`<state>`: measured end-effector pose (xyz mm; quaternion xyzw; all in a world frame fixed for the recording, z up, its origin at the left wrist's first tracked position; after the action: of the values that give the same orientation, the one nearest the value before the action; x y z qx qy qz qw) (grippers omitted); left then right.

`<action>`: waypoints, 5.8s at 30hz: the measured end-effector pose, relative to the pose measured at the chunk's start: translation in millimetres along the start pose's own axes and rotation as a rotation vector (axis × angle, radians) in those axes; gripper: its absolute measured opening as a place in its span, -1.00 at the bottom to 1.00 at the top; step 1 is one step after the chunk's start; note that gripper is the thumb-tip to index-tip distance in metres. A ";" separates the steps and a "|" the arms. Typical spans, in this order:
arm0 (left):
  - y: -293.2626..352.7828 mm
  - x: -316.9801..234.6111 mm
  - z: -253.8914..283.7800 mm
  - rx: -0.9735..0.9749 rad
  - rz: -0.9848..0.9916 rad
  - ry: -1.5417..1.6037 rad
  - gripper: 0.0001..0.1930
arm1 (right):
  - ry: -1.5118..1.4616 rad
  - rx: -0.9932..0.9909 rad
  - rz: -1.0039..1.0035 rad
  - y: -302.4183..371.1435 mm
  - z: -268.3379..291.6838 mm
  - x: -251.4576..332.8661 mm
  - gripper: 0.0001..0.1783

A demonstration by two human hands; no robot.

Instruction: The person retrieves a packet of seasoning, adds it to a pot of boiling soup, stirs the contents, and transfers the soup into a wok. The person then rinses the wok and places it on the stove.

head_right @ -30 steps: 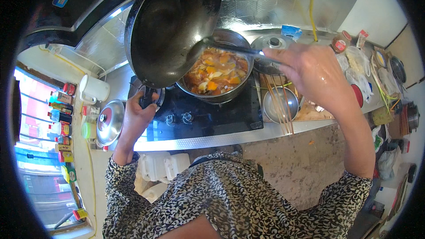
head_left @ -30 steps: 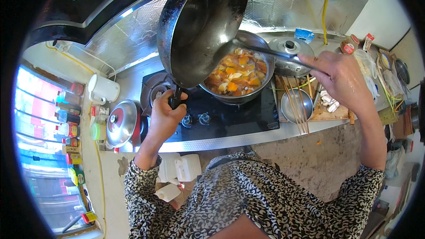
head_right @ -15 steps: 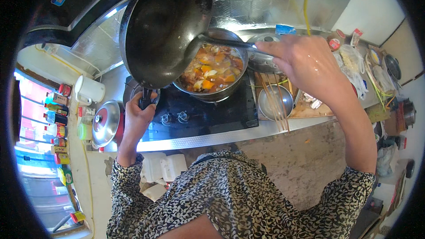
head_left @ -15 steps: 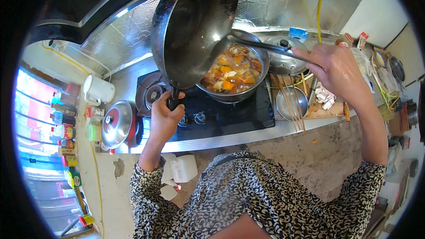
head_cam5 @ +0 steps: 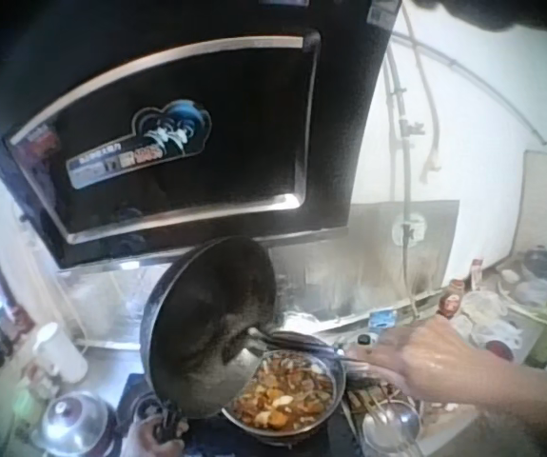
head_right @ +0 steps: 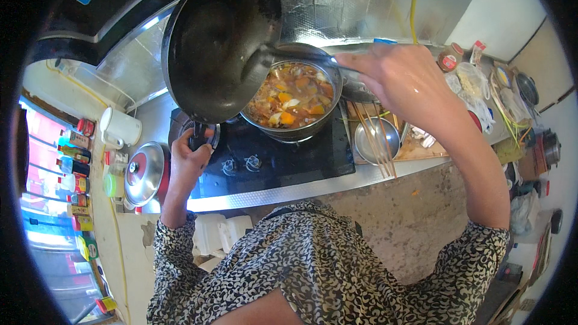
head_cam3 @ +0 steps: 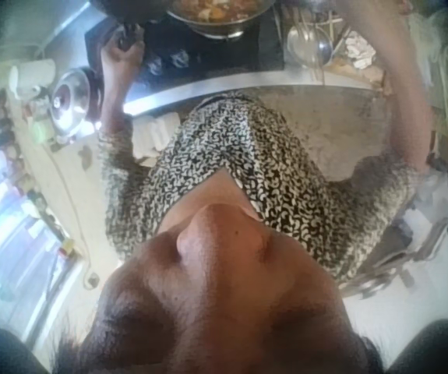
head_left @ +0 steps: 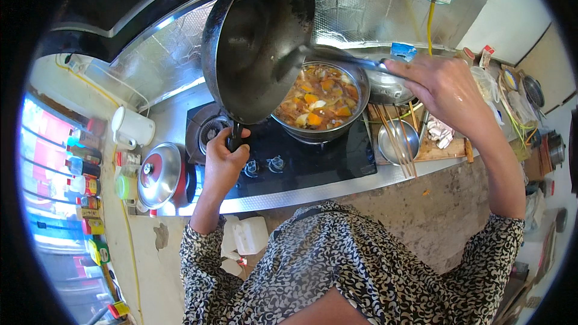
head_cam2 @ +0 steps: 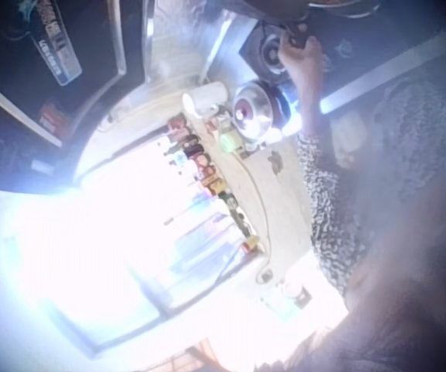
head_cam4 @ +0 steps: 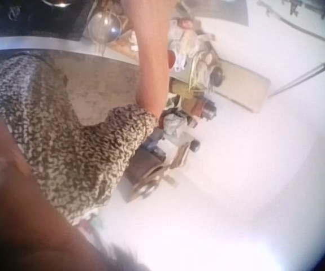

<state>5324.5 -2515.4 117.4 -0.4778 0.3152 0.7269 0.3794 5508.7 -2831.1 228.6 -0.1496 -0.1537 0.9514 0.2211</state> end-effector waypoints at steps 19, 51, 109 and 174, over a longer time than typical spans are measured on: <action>-15.8 18.0 26.9 0.019 0.003 0.162 -0.74 | -0.041 0.084 -0.205 10.1 1.8 13.6 -0.61; 12.6 146.1 104.8 0.118 0.222 1.318 -0.74 | -0.066 0.418 -0.505 55.8 -142.8 83.4 -0.65; 900.0 -73.4 -792.7 2.966 0.828 -1.018 -0.77 | 0.611 -0.904 -3.482 714.7 171.7 470.3 -0.62; 1182.9 -8.1 -821.1 2.729 0.309 -1.543 -0.82 | 1.577 -0.490 -2.936 1161.8 575.8 627.6 -0.60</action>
<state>4691.7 -3798.7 -44.8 -0.7177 -0.4894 0.0051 -0.4953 4332.1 -3661.8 199.0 0.3243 0.1468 0.3909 -0.8488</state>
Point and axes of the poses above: each hand's wrist, its own y-axis away from the middle knuckle, its own z-axis out of the back of the hand, x = y × z, the point moved 3 cm from there along -y, towards the middle knuckle, and after that the axes turned 4 degrees about y, right-handed, at the moved point
